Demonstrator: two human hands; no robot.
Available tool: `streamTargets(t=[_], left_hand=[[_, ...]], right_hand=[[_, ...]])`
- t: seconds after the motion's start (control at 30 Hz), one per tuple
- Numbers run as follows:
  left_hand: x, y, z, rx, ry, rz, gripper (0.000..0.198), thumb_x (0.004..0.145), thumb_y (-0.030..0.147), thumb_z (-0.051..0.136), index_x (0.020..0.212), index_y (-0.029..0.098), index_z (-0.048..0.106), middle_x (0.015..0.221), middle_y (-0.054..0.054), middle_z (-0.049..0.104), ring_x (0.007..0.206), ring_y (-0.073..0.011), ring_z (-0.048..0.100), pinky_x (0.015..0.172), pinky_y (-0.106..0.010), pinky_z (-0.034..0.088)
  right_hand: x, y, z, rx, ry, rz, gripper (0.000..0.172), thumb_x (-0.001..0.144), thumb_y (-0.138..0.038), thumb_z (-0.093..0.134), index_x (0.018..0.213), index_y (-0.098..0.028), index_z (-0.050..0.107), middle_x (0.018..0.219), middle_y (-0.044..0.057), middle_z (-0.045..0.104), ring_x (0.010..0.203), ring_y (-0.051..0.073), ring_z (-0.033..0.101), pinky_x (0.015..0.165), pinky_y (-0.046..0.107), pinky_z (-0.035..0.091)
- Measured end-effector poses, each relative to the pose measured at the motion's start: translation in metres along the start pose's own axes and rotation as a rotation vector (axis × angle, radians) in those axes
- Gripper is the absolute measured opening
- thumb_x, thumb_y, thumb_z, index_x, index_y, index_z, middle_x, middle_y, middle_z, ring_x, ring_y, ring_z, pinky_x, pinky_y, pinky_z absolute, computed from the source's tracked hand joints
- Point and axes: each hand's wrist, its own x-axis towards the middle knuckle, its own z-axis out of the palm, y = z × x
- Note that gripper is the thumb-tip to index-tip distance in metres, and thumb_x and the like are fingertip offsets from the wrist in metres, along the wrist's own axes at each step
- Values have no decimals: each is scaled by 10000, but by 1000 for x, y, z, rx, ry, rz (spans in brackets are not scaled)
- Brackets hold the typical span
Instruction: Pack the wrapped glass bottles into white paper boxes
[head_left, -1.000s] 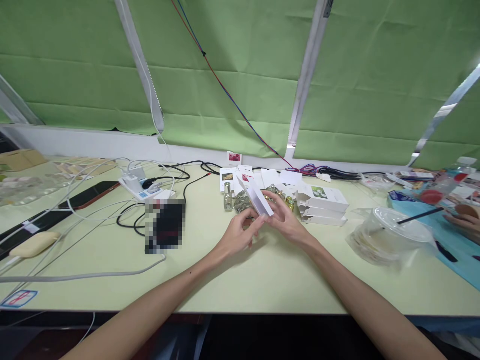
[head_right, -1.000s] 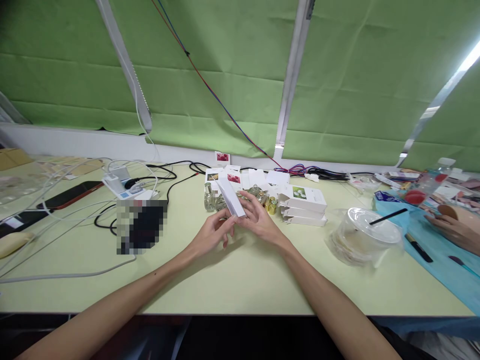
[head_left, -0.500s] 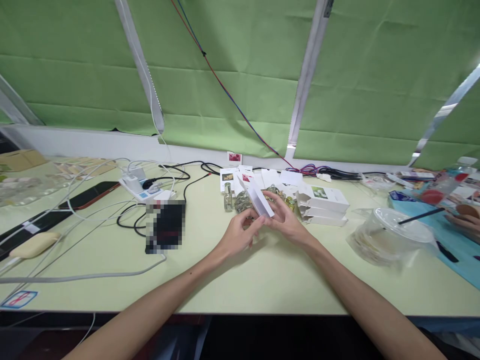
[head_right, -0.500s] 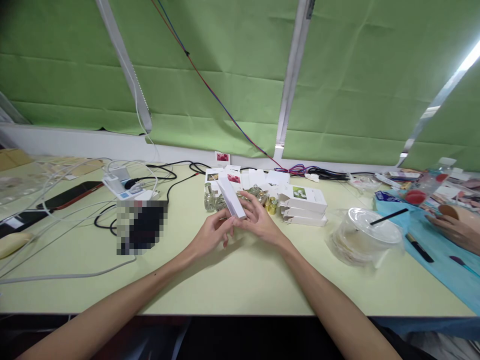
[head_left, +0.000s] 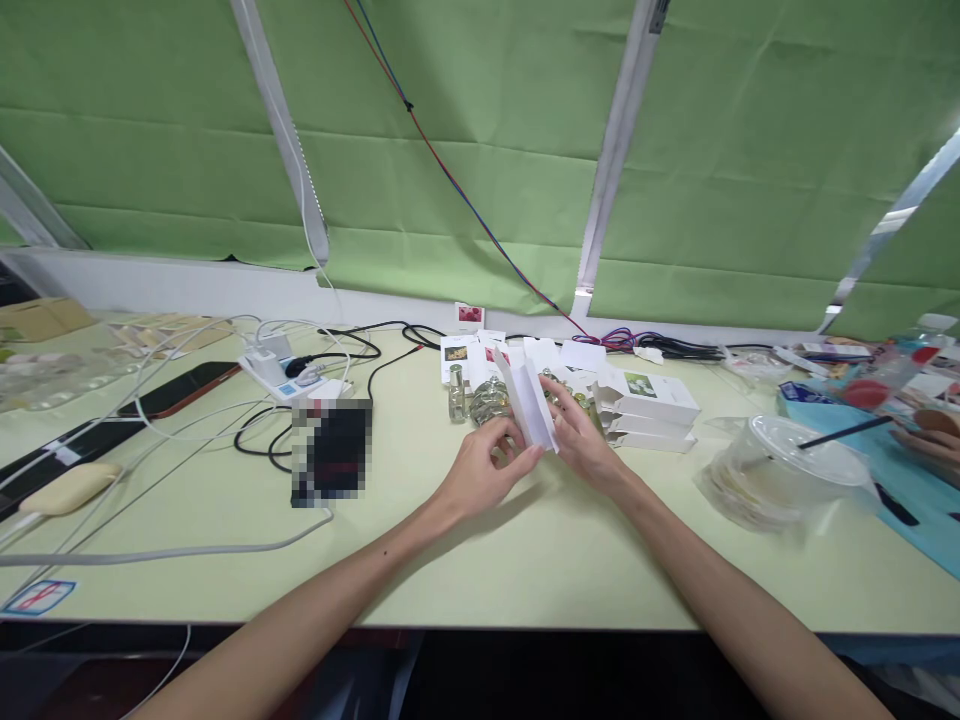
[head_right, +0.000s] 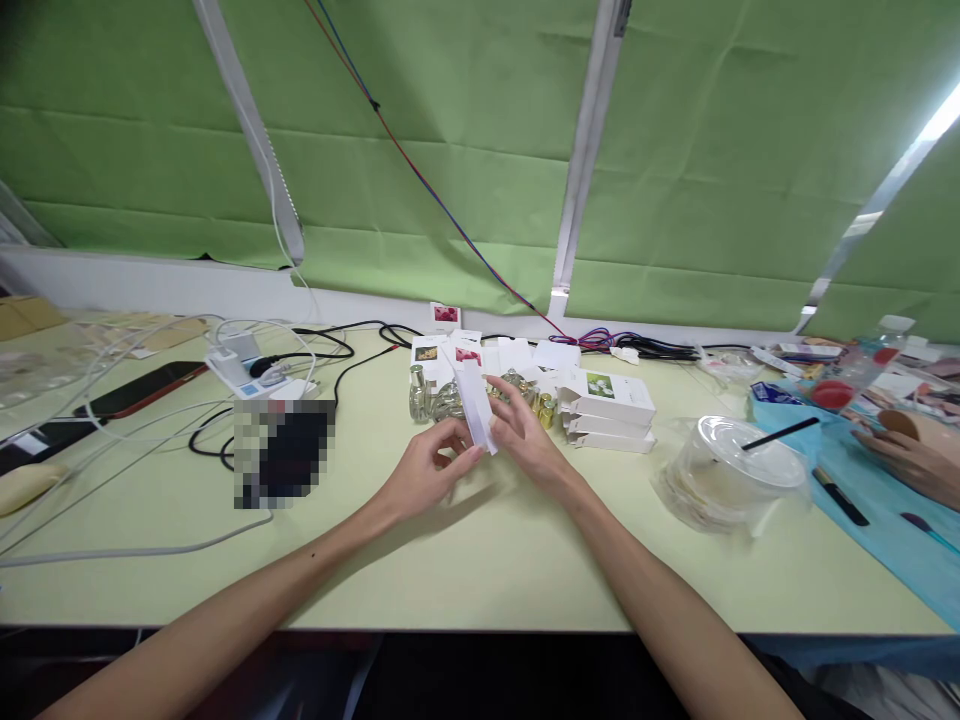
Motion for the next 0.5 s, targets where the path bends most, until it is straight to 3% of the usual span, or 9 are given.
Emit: streamTargets(t=[0.13,0.5], left_hand=[[-1,0,0,90,-17,32,346,862,534,651,857,190,615,883,-38,610,707,-162,561,597,-279,469],[-2,-1,1,204,-51,80,355,858,542,654,820,198,576,866,-39,594,721,-171,545,595,-283,449]], right_hand=[[0,-3,3,6,34,26,989,707,-728,765,1501,-336,323,1434,123,580,1319,331,574,1007,464,531],[1,-2,2,59,43,6,969,700,-647,809,1472,-323,320,1442,141,565,1294,336,595,987,471,544]])
